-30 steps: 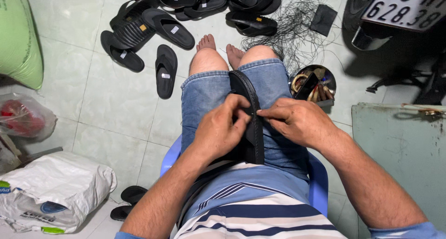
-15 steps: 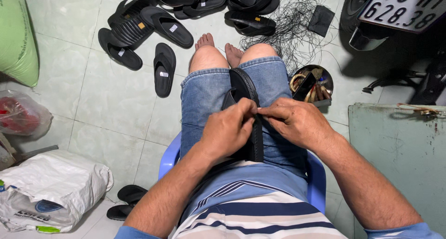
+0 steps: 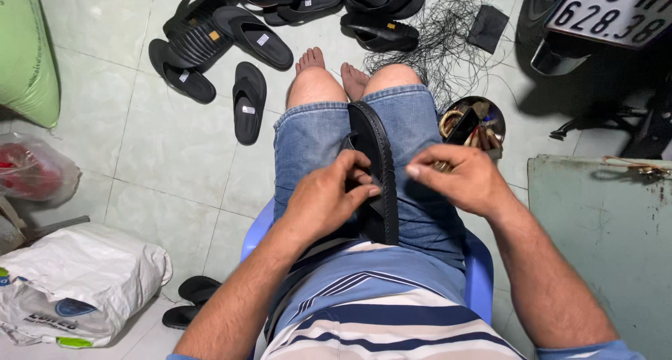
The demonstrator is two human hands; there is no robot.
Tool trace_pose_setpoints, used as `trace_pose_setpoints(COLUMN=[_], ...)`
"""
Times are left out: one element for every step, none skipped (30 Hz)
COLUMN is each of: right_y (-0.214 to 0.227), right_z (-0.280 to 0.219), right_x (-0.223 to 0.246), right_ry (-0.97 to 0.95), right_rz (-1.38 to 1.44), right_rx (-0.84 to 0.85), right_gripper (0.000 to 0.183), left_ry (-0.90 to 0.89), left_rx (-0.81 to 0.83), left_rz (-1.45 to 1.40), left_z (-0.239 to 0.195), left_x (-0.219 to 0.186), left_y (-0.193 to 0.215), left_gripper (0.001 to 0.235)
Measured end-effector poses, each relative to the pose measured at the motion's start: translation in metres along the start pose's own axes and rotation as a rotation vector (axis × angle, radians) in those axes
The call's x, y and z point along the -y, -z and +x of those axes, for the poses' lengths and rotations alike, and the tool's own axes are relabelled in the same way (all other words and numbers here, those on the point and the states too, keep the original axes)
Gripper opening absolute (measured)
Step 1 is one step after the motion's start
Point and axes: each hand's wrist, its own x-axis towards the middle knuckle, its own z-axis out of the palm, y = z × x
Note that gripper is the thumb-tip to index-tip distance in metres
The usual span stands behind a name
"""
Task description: The person sits on a blue plastic chair and sews a black flip-flop using a needle and thread. They hold the slipper on their lap and repeatedly push the needle through the sole and strap while pulling the thread tight. Several other black slippers are scattered on the tiled floor nearby.
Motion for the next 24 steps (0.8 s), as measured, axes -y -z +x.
trace_pose_setpoints(right_y=[0.000,-0.001,-0.002,-0.004,-0.005,-0.006,-0.008,-0.009,-0.014,-0.019,-0.024,-0.027,-0.030,-0.032,-0.032,-0.032,-0.033,-0.014,0.004,0.021,0.054,0.088,0.122,0.156], right_z=[0.002,0.004,0.003,0.002,0.000,0.000,0.000,0.001,0.000,-0.001,-0.001,0.000,0.002,0.004,0.009,0.014,0.018,0.022,0.025,0.027,0.024,0.021,0.019,0.046], right_x=[-0.005,-0.009,-0.008,-0.007,-0.006,-0.006,-0.005,-0.003,-0.001,0.001,0.003,0.008,0.013,0.019,0.013,0.006,-0.001,-0.011,-0.022,-0.034,-0.051,-0.066,-0.080,-0.162], right_ry=[0.066,0.132,0.135,0.222,0.308,0.306,0.315,0.326,0.325,0.329,0.333,0.332,0.365,0.399,0.400,0.258,0.116,0.117,0.050,-0.026,-0.030,0.047,0.129,0.136], right_rz=[0.081,0.162,0.161,0.245,0.329,0.328,0.394,0.459,0.459,0.383,0.307,0.308,0.185,0.061,0.062,0.076,0.090,0.091,0.475,0.859,0.857,1.140,1.422,1.420], right_rx=[-0.064,-0.126,-0.124,-0.085,-0.044,-0.045,-0.006,0.034,0.035,0.030,0.025,0.025,0.006,-0.013,-0.015,-0.078,-0.141,-0.147,-0.281,-0.404,-0.403,-0.481,-0.556,-0.555], right_gripper=[0.014,0.010,0.010,0.011,0.014,0.014,0.013,0.014,0.014,0.011,0.017,0.017,0.016,0.016,0.016,0.016,0.016,0.016,0.012,0.030,0.030,0.023,0.017,0.017], left_ry=[-0.068,-0.136,-0.135,-0.144,-0.153,-0.153,-0.094,-0.034,-0.034,0.025,0.083,0.084,0.104,0.123,0.122,0.111,0.100,0.096,0.080,0.070,0.073,0.059,0.046,0.041], left_rx=[-0.017,-0.035,-0.039,-0.025,-0.012,-0.010,0.030,0.068,0.068,0.083,0.098,0.100,0.081,0.060,0.060,0.025,-0.010,-0.007,-0.017,-0.028,-0.027,-0.014,-0.001,-0.005], left_rz=[0.092,0.184,0.184,0.202,0.219,0.218,0.148,0.080,0.079,-0.234,-0.546,-0.546,-0.619,-0.691,-0.689,-0.659,-0.628,-0.625,-0.443,-0.266,-0.268,-0.187,-0.107,-0.107], left_z=[0.000,-0.001,-0.001,-0.001,0.000,0.001,0.003,0.005,0.006,0.008,0.010,0.010,0.010,0.011,0.012,0.013,0.014,0.012,0.010,0.006,0.005,0.005,0.004,0.003], left_x=[0.002,0.004,0.007,0.010,0.014,0.013,0.013,0.012,0.021,0.030,0.038,0.035,0.033,0.030,0.029,0.029,0.029,0.020,0.012,0.005,0.004,0.003,0.001,-0.002], left_y=[-0.003,-0.005,-0.007,-0.009,-0.011,-0.009,-0.007,-0.004,-0.010,-0.015,-0.020,-0.020,-0.019,-0.017,-0.016,-0.015,-0.014,-0.007,-0.001,0.004,0.004,0.006,0.008,0.010], left_gripper=[0.035,0.038,0.038,0.037,0.035,0.035,0.037,0.038,0.038,0.038,0.037,0.037,0.037,0.037,0.037,0.031,0.026,0.026,0.019,0.018,0.018,0.018,0.018,0.018])
